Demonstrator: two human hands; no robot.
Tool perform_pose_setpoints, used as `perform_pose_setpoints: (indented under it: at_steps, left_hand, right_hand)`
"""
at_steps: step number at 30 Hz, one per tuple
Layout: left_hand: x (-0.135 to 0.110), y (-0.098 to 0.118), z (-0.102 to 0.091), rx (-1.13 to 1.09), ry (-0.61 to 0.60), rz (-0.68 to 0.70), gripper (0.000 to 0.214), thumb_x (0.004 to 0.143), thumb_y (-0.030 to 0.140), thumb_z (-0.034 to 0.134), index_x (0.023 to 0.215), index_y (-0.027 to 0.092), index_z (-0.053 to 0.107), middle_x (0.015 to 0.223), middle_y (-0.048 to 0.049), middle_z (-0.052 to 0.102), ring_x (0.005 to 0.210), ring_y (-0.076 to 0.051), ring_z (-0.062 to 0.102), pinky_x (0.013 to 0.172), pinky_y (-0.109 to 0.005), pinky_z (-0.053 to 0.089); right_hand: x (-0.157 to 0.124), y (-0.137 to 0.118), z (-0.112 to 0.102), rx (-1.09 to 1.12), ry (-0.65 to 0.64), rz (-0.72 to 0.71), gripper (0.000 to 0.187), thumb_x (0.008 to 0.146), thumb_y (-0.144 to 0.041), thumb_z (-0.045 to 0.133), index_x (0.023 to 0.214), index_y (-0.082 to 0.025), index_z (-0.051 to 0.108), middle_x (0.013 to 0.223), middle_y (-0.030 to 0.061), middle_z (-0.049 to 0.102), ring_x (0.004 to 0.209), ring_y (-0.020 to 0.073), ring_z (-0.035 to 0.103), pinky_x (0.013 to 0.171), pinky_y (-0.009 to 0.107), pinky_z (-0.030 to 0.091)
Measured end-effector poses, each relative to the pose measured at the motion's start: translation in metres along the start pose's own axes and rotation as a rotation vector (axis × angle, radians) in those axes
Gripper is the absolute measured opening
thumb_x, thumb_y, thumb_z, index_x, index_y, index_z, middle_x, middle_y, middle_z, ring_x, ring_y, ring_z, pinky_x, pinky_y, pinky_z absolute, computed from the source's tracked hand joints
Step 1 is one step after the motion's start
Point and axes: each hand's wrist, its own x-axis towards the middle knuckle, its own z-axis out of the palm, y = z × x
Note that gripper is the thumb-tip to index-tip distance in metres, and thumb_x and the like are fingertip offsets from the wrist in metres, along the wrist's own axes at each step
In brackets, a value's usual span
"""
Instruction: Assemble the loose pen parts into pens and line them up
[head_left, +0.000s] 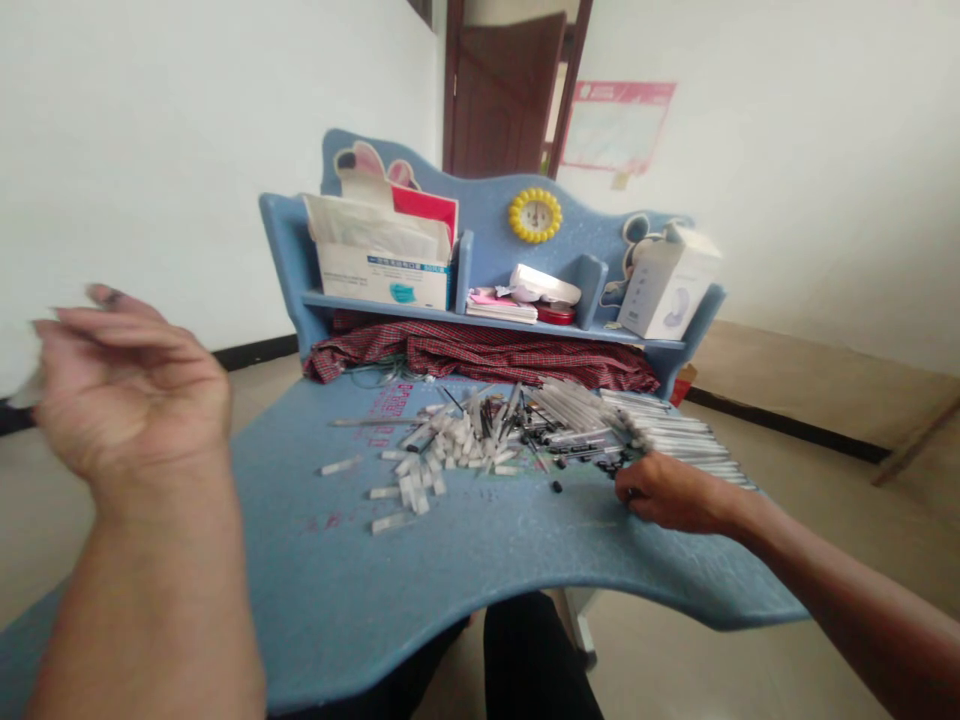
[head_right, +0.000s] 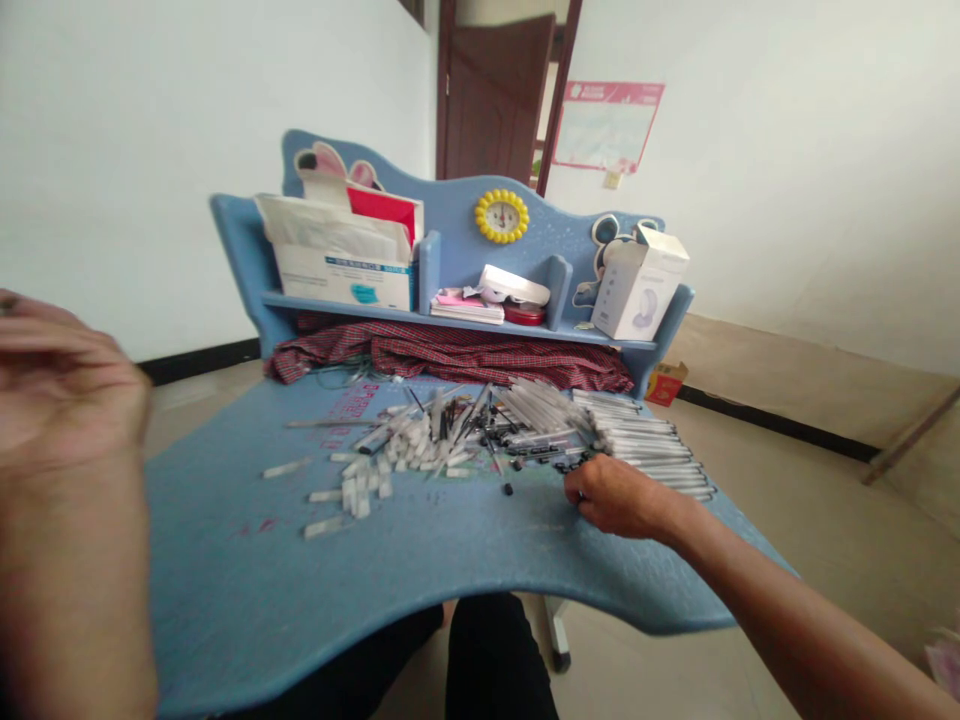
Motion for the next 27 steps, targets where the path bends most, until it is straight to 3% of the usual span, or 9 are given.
perform_pose_setpoints:
  at_steps: [2, 5, 10, 14, 19, 27]
  left_hand:
    - [-0.005, -0.014, 0.006, -0.141, -0.134, -0.028, 0.043, 0.099, 0.028, 0.018, 0.072, 0.013, 0.048, 0.062, 0.0038, 0.061, 0.053, 0.002, 0.057, 0.054, -0.001, 0.046]
    - [-0.011, -0.041, 0.012, -0.188, -0.104, -0.225, 0.038, 0.098, 0.024, 0.023, 0.077, 0.01, 0.051, 0.07, -0.004, 0.063, 0.055, -0.001, 0.058, 0.051, -0.006, 0.047]
    - [-0.031, -0.088, 0.013, 0.027, -0.074, -0.474, 0.028, 0.093, 0.013, 0.037, 0.074, 0.009, 0.058, 0.07, -0.0054, 0.062, 0.054, -0.003, 0.058, 0.047, -0.01, 0.047]
    - [-0.054, -0.119, 0.006, 0.239, -0.154, -0.672, 0.013, 0.084, 0.011, 0.052, 0.076, 0.01, 0.062, 0.066, -0.0041, 0.062, 0.049, -0.006, 0.056, 0.042, -0.014, 0.045]
    - [-0.072, -0.138, -0.002, 0.36, -0.217, -0.771, 0.003, 0.076, 0.012, 0.063, 0.074, 0.01, 0.064, 0.06, -0.0004, 0.06, 0.042, -0.003, 0.05, 0.041, -0.012, 0.043]
    - [-0.077, -0.143, -0.003, 0.378, -0.241, -0.79, 0.01, 0.068, 0.014, 0.072, 0.072, 0.011, 0.063, 0.052, 0.0043, 0.053, 0.039, 0.0, 0.045, 0.039, -0.01, 0.038]
  right_hand:
    - [0.001, -0.005, 0.0, 0.059, 0.066, -0.033, 0.021, 0.068, -0.005, 0.045, 0.062, -0.017, 0.061, 0.057, 0.0, 0.056, 0.053, 0.0106, 0.046, 0.053, 0.023, 0.032]
    - [0.007, -0.019, -0.001, 0.245, 0.193, -0.106, 0.021, 0.07, -0.006, 0.044, 0.063, -0.017, 0.06, 0.058, -0.0013, 0.054, 0.054, 0.0099, 0.047, 0.053, 0.022, 0.033]
    - [0.027, -0.055, -0.01, 0.757, 0.346, -0.22, 0.011, 0.074, -0.016, 0.053, 0.073, -0.017, 0.065, 0.061, -0.0008, 0.057, 0.055, 0.0107, 0.052, 0.051, 0.022, 0.04]
    - [0.05, -0.083, -0.026, 1.134, 0.526, -0.24, 0.011, 0.069, -0.028, 0.066, 0.068, -0.017, 0.063, 0.055, -0.0013, 0.058, 0.047, 0.0103, 0.051, 0.045, 0.023, 0.042]
    - [0.078, -0.095, -0.023, 1.269, 0.642, -0.287, 0.008, 0.068, -0.025, 0.066, 0.071, -0.018, 0.063, 0.059, -0.0018, 0.06, 0.049, 0.0095, 0.053, 0.048, 0.022, 0.045]
    - [0.094, -0.093, -0.002, 1.287, 0.668, -0.271, 0.012, 0.071, -0.027, 0.065, 0.073, -0.018, 0.057, 0.062, -0.0018, 0.057, 0.052, 0.0105, 0.053, 0.05, 0.024, 0.046]
